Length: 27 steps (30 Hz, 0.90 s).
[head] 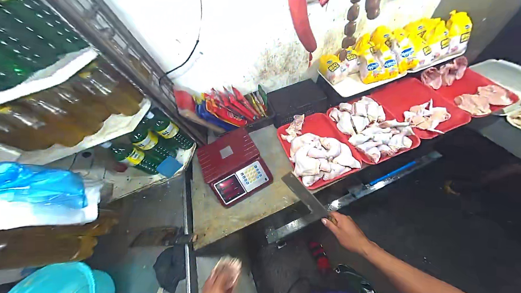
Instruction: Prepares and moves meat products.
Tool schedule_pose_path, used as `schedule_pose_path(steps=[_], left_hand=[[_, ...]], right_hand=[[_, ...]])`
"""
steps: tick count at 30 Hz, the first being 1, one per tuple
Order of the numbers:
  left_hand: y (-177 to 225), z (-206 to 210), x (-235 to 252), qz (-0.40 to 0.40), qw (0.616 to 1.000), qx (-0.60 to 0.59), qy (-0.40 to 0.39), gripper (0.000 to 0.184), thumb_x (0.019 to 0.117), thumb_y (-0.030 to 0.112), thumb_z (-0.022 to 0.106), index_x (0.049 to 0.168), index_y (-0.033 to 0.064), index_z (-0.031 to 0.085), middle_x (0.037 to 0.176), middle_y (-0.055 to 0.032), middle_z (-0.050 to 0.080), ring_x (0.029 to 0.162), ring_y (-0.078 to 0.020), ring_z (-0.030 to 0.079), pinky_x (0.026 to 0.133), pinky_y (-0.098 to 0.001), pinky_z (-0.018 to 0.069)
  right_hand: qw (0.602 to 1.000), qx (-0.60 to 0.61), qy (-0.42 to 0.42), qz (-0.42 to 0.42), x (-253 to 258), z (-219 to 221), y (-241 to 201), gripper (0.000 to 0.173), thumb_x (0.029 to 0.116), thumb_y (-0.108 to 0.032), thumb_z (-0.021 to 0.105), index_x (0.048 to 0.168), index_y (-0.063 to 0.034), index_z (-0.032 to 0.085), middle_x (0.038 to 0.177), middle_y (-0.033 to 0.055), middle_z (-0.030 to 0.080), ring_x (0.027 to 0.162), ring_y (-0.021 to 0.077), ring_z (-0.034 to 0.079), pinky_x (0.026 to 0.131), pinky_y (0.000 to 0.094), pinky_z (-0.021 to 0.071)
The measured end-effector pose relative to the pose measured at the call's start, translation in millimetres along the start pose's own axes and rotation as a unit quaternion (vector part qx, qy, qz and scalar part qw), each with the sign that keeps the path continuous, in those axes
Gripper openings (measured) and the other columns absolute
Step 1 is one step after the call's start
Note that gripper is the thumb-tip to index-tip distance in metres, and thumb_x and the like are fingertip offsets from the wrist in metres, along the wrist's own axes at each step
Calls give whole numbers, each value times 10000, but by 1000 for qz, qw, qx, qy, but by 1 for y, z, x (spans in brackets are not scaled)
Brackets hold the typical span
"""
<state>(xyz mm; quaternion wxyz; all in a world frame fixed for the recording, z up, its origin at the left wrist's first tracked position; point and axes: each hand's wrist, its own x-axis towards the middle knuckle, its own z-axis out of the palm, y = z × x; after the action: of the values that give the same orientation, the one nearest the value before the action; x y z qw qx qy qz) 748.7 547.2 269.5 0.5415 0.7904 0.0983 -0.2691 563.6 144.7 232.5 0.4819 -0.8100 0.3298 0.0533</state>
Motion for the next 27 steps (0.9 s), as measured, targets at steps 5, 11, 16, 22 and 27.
schedule_pose_path(steps=[5, 11, 16, 22, 27], left_hand=[[190, 213, 101, 150, 963, 175, -143, 413, 1008, 431, 618, 1217, 85, 704, 941, -127, 722, 739, -238, 680, 679, -457, 585], [307, 274, 114, 305, 917, 252, -52, 783, 933, 488, 707, 1576, 144, 420, 1536, -207, 470, 1343, -371, 536, 1074, -609, 471], [173, 193, 80, 224, 936, 272, -15, 597, 979, 374, 646, 1490, 87, 532, 1484, -199, 536, 1387, -337, 513, 1151, -536, 430], [-80, -7, -35, -46, 984, 117, 129, 493, 987, 285, 656, 1425, 71, 584, 1343, -204, 628, 978, -342, 714, 788, -553, 613], [-138, -163, -224, -124, 882, 38, 454, 477, 1006, 270, 629, 1411, 22, 584, 1395, -202, 615, 1314, -326, 584, 1126, -542, 456]], right_hand=[[992, -2, 120, 49, 14, -71, 5, 458, 1042, -454, 544, 1210, -42, 653, 882, 156, 676, 815, 310, 672, 793, 560, 556], [972, 4, 210, 108, -13, -71, 51, 449, 1040, -428, 555, 1125, -1, 666, 791, 175, 653, 712, 333, 651, 694, 590, 541], [985, -29, 137, 102, -4, -49, 54, 436, 1032, -447, 564, 1063, -22, 659, 757, 142, 623, 690, 306, 626, 676, 560, 532], [990, -133, 22, -34, 18, -8, -31, 419, 1053, -402, 549, 1232, -42, 665, 960, 186, 707, 892, 347, 698, 844, 592, 562], [941, -162, -135, -263, -5, 90, -129, 534, 1076, -345, 487, 1315, 127, 562, 987, 285, 682, 826, 354, 692, 809, 570, 575]])
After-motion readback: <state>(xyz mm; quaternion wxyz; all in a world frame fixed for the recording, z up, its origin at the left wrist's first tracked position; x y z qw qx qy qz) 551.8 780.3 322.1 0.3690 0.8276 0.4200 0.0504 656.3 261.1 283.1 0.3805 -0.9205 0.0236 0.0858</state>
